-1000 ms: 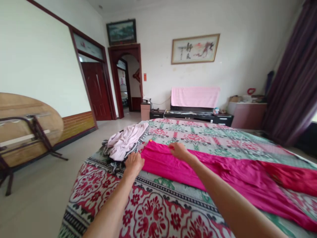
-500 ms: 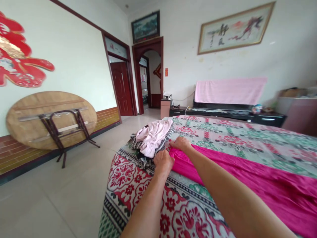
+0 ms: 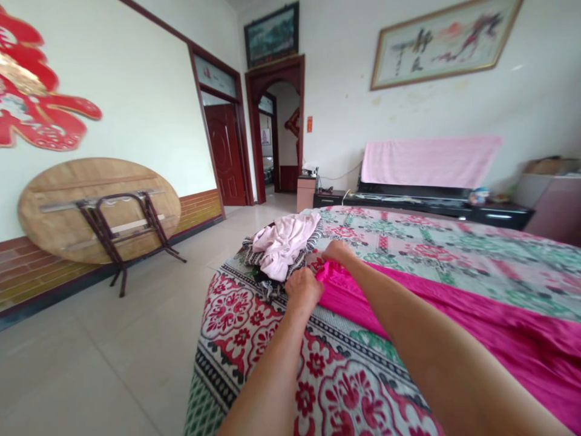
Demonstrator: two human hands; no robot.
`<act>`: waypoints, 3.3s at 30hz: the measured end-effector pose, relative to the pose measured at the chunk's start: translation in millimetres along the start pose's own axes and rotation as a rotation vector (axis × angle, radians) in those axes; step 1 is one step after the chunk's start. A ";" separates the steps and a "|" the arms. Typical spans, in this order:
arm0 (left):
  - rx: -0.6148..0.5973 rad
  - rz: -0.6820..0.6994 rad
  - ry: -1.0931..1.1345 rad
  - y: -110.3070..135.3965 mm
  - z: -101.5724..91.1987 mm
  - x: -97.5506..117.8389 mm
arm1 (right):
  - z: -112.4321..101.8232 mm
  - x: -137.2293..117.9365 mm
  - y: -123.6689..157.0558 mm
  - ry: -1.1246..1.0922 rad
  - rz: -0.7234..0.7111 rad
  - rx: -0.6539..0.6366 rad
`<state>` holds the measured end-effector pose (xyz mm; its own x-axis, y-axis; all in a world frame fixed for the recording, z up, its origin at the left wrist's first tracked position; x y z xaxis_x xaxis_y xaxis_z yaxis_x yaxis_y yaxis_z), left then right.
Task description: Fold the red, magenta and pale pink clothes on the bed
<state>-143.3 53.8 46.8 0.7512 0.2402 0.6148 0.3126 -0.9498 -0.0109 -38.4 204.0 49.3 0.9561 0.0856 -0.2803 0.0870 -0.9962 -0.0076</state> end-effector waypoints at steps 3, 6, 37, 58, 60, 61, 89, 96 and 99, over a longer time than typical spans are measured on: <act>-0.023 0.039 0.041 -0.3 -0.5 3.9 | -3.2 21.5 5.1 -0.121 0.126 -0.078; -0.034 0.118 0.063 0.8 -0.7 13.1 | -7.7 36.7 18.8 -0.389 0.148 -0.141; -0.217 0.886 0.249 91.2 78.6 103.3 | -37.4 179.5 77.5 -0.493 0.097 0.205; -0.189 0.328 -0.117 53.1 49.1 61.6 | -36.8 100.6 89.5 0.459 -0.490 0.153; -0.202 0.308 -0.112 50.8 49.3 60.7 | -35.9 95.4 87.0 0.505 -0.513 0.110; -0.214 0.295 -0.103 49.1 49.9 59.8 | -36.4 94.8 85.5 0.516 -0.509 0.096; 0.076 0.733 0.026 33.5 39.1 55.2 | -64.1 177.7 114.9 0.230 -0.194 0.242; -0.081 0.807 -0.053 44.8 68.7 54.8 | -68.5 252.6 166.2 0.113 -0.063 0.340; -0.091 0.795 -0.029 45.3 68.2 55.0 | -60.7 254.1 175.9 0.066 -0.099 0.340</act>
<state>-48.2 37.6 26.4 0.7445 -0.5114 0.4292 -0.3704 -0.8512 -0.3718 236.8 51.6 35.1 0.9647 0.1716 -0.1996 0.0925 -0.9310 -0.3532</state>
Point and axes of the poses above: each hand's wrist, its own y-axis away from the middle knuckle, its own z-axis out of the palm, x = y × z, the point moved 5 cm from there along -y, towards the middle knuckle, and after that the axes turned 13 degrees about y, right-handed, at the moved point
